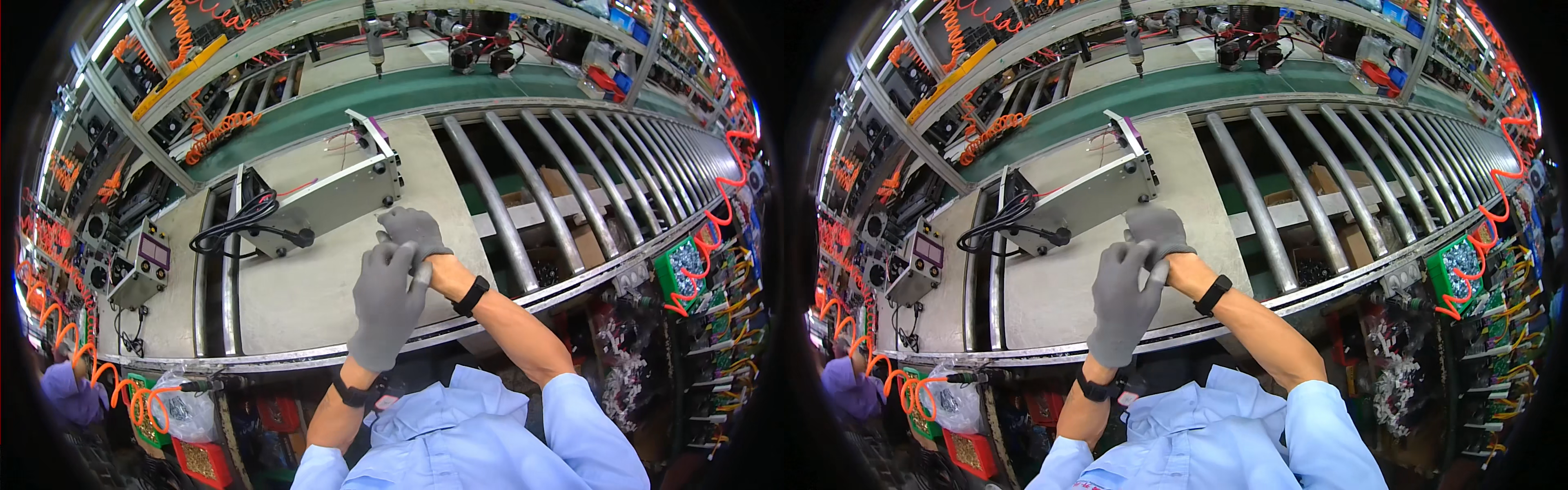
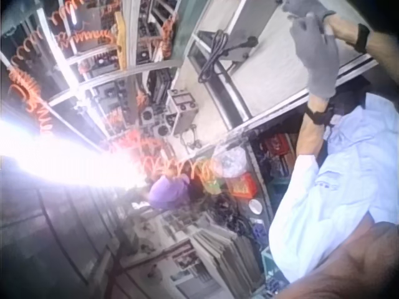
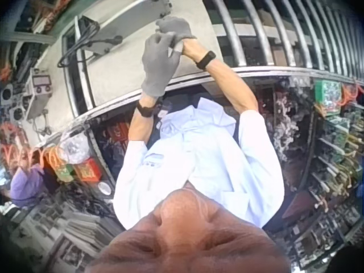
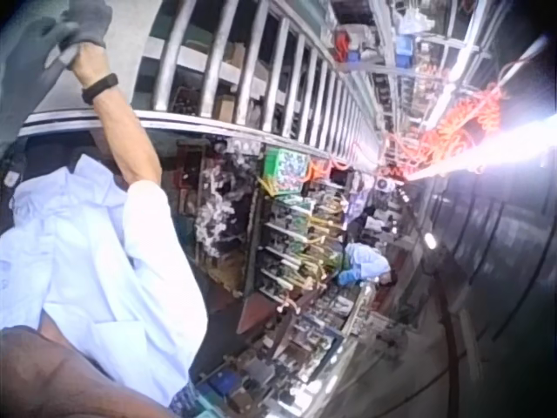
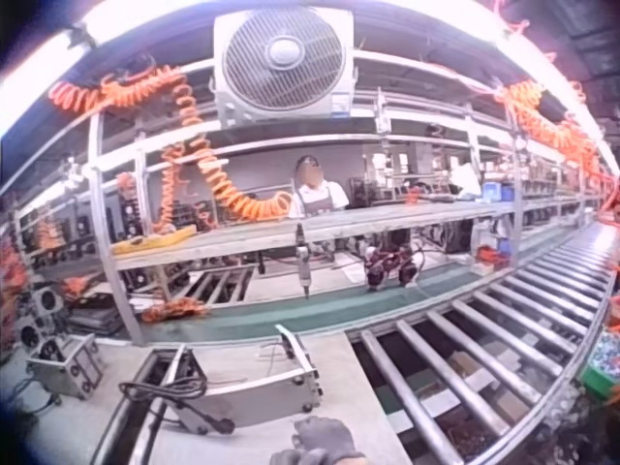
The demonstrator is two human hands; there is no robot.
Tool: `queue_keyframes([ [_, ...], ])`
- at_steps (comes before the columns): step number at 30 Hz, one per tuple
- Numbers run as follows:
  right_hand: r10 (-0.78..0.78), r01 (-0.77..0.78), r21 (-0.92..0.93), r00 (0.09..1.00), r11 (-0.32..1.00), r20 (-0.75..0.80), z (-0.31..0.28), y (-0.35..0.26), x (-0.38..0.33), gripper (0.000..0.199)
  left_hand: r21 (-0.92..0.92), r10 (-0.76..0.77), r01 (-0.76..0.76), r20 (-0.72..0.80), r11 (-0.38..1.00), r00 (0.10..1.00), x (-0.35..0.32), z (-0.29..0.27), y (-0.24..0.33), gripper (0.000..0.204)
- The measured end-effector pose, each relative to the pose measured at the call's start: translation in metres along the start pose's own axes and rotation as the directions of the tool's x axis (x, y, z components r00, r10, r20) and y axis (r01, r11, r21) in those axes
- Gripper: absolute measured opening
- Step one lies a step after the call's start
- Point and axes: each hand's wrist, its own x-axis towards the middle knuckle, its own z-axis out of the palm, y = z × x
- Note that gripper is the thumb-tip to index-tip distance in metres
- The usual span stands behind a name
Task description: Assembling components onto an electronic enclosure on a conveyor belt using an electric screwdriver.
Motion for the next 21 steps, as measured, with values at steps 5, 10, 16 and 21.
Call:
queue_keyframes([
  [5, -0.152, 0.158, -0.258, 0.987, 0.953, 0.042, -0.004, -0.007, -0.005, 0.027, 0.223, 0.085, -0.094, 0.051, 0.970, 0.995, 0.009, 0.016, -0.009, 0.010],
  [10, -0.487, 0.422, -0.248, 0.794, 0.872, -0.364, -0.001, -0.011, -0.009, 0.032, -0.019, -0.010, 0.011, 0.071, 1.000, 0.997, -0.007, 0.028, 0.008, 0.007],
  [16, -0.441, 0.542, 0.214, 0.812, 0.813, -0.383, -0.002, -0.007, -0.007, 0.030, -0.018, 0.083, -0.082, 0.157, 0.996, 0.984, -0.027, 0.037, 0.033, 0.013],
  [21, 0.335, -0.414, 0.813, 0.897, 0.409, 0.288, -0.010, -0.007, 0.009, 0.026, -0.265, -0.007, -0.017, -0.092, 0.964, 0.996, -0.034, 0.027, 0.016, 0.025],
])
